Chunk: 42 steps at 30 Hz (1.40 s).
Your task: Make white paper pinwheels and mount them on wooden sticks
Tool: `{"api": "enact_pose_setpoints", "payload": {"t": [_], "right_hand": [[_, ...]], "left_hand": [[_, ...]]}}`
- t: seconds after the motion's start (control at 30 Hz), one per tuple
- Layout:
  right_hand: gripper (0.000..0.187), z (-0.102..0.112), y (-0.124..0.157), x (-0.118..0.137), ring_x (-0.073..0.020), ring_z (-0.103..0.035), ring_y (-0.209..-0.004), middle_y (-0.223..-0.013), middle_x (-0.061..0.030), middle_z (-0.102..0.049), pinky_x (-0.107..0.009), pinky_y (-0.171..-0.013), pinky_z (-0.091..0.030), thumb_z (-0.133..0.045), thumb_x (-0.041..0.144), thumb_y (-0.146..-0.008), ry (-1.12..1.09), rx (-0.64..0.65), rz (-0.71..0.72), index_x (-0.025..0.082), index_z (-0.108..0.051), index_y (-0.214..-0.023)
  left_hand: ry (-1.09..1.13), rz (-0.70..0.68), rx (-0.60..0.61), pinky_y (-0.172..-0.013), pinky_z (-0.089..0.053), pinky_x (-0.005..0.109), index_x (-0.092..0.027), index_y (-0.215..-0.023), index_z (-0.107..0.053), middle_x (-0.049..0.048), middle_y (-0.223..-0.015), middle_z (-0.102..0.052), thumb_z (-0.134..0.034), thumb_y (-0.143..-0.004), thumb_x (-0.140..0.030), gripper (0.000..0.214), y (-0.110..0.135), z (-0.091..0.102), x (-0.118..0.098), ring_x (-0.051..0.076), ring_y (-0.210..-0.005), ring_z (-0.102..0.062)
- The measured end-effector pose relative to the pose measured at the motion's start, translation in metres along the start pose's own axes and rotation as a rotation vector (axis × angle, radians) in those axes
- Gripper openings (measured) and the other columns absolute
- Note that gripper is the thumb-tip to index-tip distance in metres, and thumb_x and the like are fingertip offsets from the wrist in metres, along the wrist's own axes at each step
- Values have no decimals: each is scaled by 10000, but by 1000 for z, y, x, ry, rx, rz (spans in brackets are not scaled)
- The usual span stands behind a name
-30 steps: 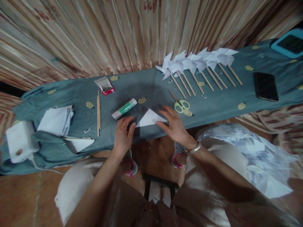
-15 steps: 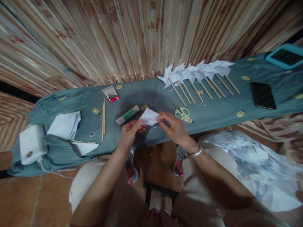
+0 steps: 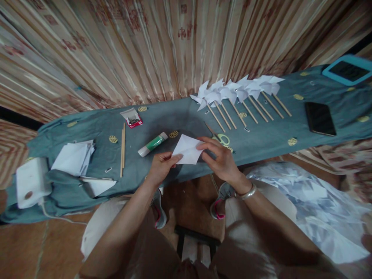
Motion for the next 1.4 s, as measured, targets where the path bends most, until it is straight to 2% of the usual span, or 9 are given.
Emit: {"api": "enact_pose_setpoints", "payload": {"t": [0.27,0.4,0.57,0.7,0.87,0.93,1.0,1.2,1.4], "right_hand": [[335,11,-3,-22,-237,-626,-1237,-1326,-77,-661,-451,-1077,-482,-449,112,-838,136,-26,-60,229,-737,-962],[288,31,-4,-45,-322,-627,-1174,-1234,-177,-686,-516,-1065,-457,-494,224,-902,391,-106,-133,150,-697,-1093],[308,28,-2,-62,-390,-619,-1098,-1133,-242,-690,-563,-1000,-450,-507,267,-914,510,-49,-192,107,-658,-1129],[285,24,-9,-64,-379,-666,-977,-1012,-244,-716,-508,-875,-506,-517,251,-908,632,15,-241,104,-657,-1108],[207,32,-20,-60,-296,-722,-814,-876,-171,-763,-376,-743,-538,-573,178,-831,769,56,-298,151,-684,-1003],[190,37,-17,-60,-284,-731,-807,-871,-147,-771,-373,-745,-543,-580,166,-811,681,28,-347,172,-691,-965],[164,40,-9,-64,-265,-736,-805,-861,-109,-777,-370,-750,-553,-622,194,-782,431,-24,-422,192,-692,-930],[281,12,4,-71,-184,-714,-692,-763,-26,-760,-313,-684,-580,-765,363,-670,-710,-73,-636,207,-685,-890],[182,5,-7,-66,-191,-726,-774,-850,-35,-769,-311,-708,-591,-761,261,-703,-1067,-123,-627,224,-675,-859]], "left_hand": [[-28,-89,-123,-511,-308,243,-181,-498,-592,-32,-499,-490,-753,-610,-454,336,-9,13,-12,102,-521,-392],[-80,-136,-192,-497,-306,246,-186,-508,-598,-37,-493,-491,-722,-627,-408,280,-12,21,-22,112,-510,-405],[-132,-211,-239,-497,-271,249,-197,-490,-558,-46,-485,-444,-708,-676,-374,298,-14,25,-36,108,-496,-366],[-159,-245,-282,-513,-272,252,-198,-484,-522,-49,-497,-412,-709,-697,-344,319,-15,28,-46,107,-511,-359],[-178,-269,-316,-509,-258,249,-195,-482,-512,-46,-505,-413,-709,-705,-354,338,-19,30,-56,104,-522,-352],[-175,-284,-333,-501,-248,248,-194,-473,-498,-47,-494,-398,-708,-704,-364,356,-21,32,-60,101,-517,-339],[-165,-303,-346,-499,-255,244,-195,-472,-492,-49,-487,-387,-712,-700,-375,365,-23,34,-63,100,-518,-337],[-6,-291,-353,-537,-364,238,-198,-538,-576,-32,-544,-514,-757,-659,-414,307,-25,30,-63,114,-558,-435],[173,-184,-250,-567,-416,240,-193,-638,-664,2,-674,-637,-810,-577,-463,312,-23,14,-49,127,-621,-521]]}}
Point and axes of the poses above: each hand's wrist, its own y-axis away from the middle knuckle, its own z-axis out of the back of the hand, x = y × z, the point moved 8 cm from there along -y, towards the middle knuckle
